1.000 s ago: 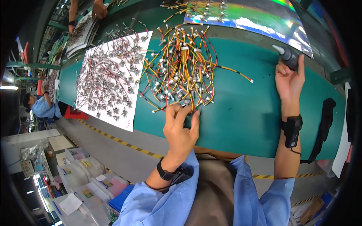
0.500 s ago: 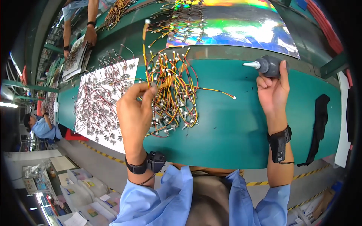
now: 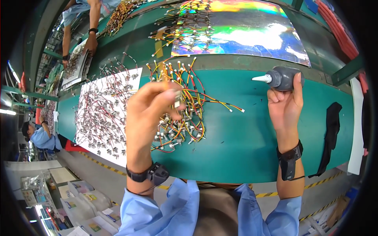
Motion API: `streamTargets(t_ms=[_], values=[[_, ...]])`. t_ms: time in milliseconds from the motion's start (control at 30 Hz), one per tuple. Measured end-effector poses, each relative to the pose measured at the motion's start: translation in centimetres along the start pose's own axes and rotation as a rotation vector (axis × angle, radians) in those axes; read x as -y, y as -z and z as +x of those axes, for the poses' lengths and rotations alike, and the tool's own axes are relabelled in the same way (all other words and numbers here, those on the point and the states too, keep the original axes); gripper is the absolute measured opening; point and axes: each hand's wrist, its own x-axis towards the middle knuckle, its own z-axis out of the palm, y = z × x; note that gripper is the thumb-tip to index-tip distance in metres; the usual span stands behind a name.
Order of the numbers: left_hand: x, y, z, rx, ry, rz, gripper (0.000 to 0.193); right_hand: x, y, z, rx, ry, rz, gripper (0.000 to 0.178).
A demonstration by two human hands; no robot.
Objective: The person picks up a potentiometer, applies glue to the wire connections from a squeeze bottle, and places it onto a colorful sheet. After repeating this, the person wipes their fingers with a black cloth and continues the process with more components.
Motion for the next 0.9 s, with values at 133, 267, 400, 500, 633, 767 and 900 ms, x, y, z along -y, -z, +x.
streamTargets(t_ms=[133,267,400,500,633,767,900], values=[[2.0,-3.9,1.4,0.129,0.066,-0.179,0.014,-0.2,-1.2,-0.8,0.011,0.108,-0.124,0.036],[5.3,-5.3,1.0,0.124,0.026,-0.252,0.016,0.0,-1.2,-2.2,0.103,0.224,-0.353,0.05],[6.4,-5.5,0.7,0.123,-0.014,-0.278,0.018,-1.0,-1.3,-3.4,0.179,0.331,-0.54,0.067],[6.5,-5.4,0.5,0.115,-0.012,-0.286,0.018,-2.1,-1.6,-4.0,0.133,0.439,-0.642,0.075],[6.6,-5.4,0.4,0.102,0.003,-0.28,0.017,-2.3,-2.0,-4.6,0.147,0.476,-0.718,0.081],[6.7,-5.5,0.3,0.1,-0.029,-0.267,0.017,-2.4,-1.8,-4.7,0.147,0.523,-0.77,0.08],[6.8,-5.5,0.3,0.103,-0.069,-0.261,0.017,-2.3,-1.7,-4.9,0.173,0.553,-0.804,0.08]])
